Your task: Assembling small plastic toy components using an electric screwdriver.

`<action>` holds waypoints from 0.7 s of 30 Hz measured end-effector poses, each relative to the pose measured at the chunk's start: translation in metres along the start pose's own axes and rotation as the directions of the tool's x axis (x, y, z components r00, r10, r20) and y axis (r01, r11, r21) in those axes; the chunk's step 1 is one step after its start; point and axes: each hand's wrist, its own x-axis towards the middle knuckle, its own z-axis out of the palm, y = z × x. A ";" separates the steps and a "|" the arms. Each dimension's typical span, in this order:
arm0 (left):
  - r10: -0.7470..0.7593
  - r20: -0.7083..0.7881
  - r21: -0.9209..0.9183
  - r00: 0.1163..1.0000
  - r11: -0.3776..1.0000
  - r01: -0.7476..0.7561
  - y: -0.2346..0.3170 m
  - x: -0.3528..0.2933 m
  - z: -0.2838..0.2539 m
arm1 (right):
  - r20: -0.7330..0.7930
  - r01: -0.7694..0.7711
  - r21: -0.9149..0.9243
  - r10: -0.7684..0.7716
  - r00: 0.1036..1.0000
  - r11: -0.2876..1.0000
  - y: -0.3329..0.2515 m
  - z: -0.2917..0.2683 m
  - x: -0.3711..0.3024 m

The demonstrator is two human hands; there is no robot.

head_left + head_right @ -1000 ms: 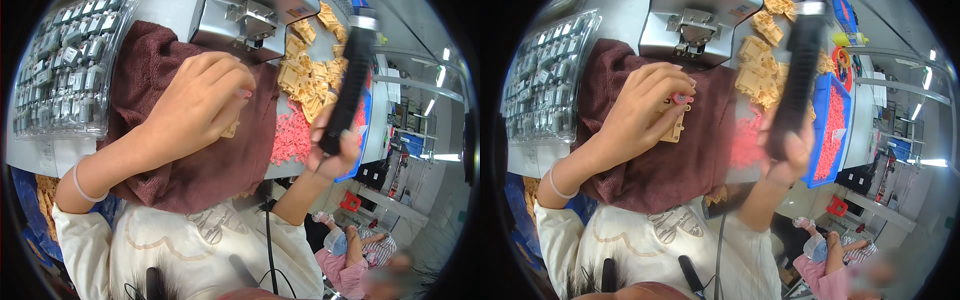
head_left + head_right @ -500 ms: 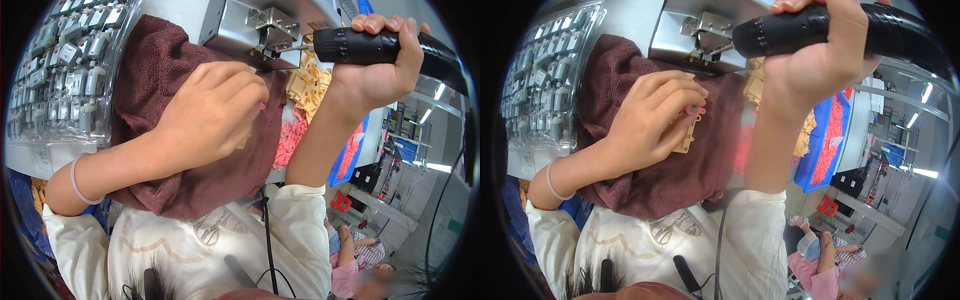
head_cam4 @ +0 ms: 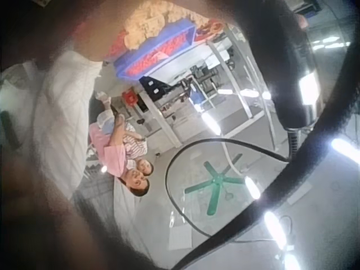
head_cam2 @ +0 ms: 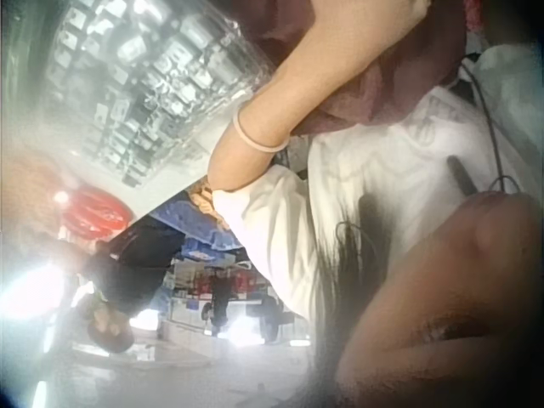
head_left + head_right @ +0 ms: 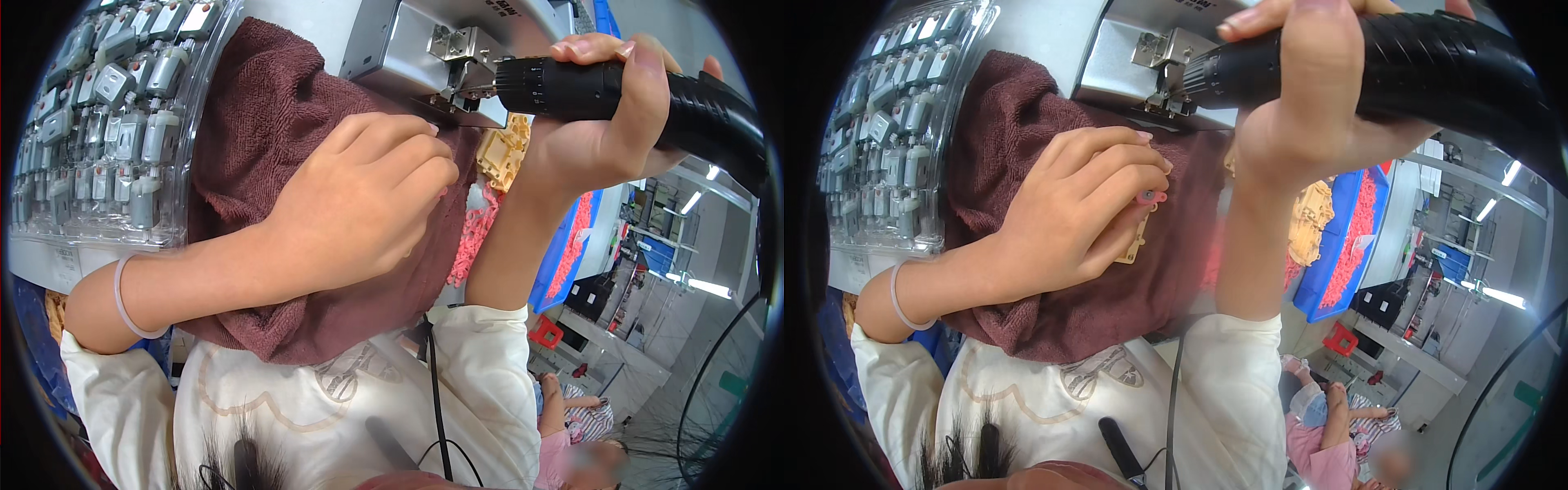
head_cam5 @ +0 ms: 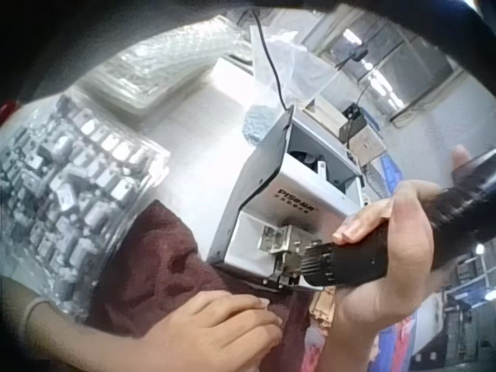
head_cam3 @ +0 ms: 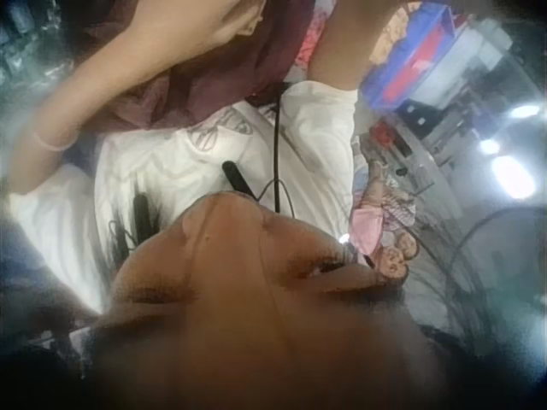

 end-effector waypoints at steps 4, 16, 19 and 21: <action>0.027 -0.003 -0.003 1.000 1.000 -0.027 -0.001 0.000 0.000 | 0.198 -0.059 0.214 0.016 0.980 0.975 0.003 -0.006 0.006; 0.015 -0.025 -0.016 1.000 1.000 -0.015 -0.004 0.000 0.005 | -0.163 -0.092 -0.277 0.048 0.985 0.956 -0.017 0.018 -0.015; 0.016 -0.025 -0.026 1.000 1.000 -0.017 -0.003 0.001 0.007 | -0.043 -0.144 -0.134 0.140 0.989 0.980 -0.031 -0.005 -0.010; 0.006 -0.023 -0.021 1.000 1.000 -0.006 -0.004 0.000 0.009 | -0.113 -0.181 -0.048 0.175 0.978 0.982 -0.046 -0.015 -0.011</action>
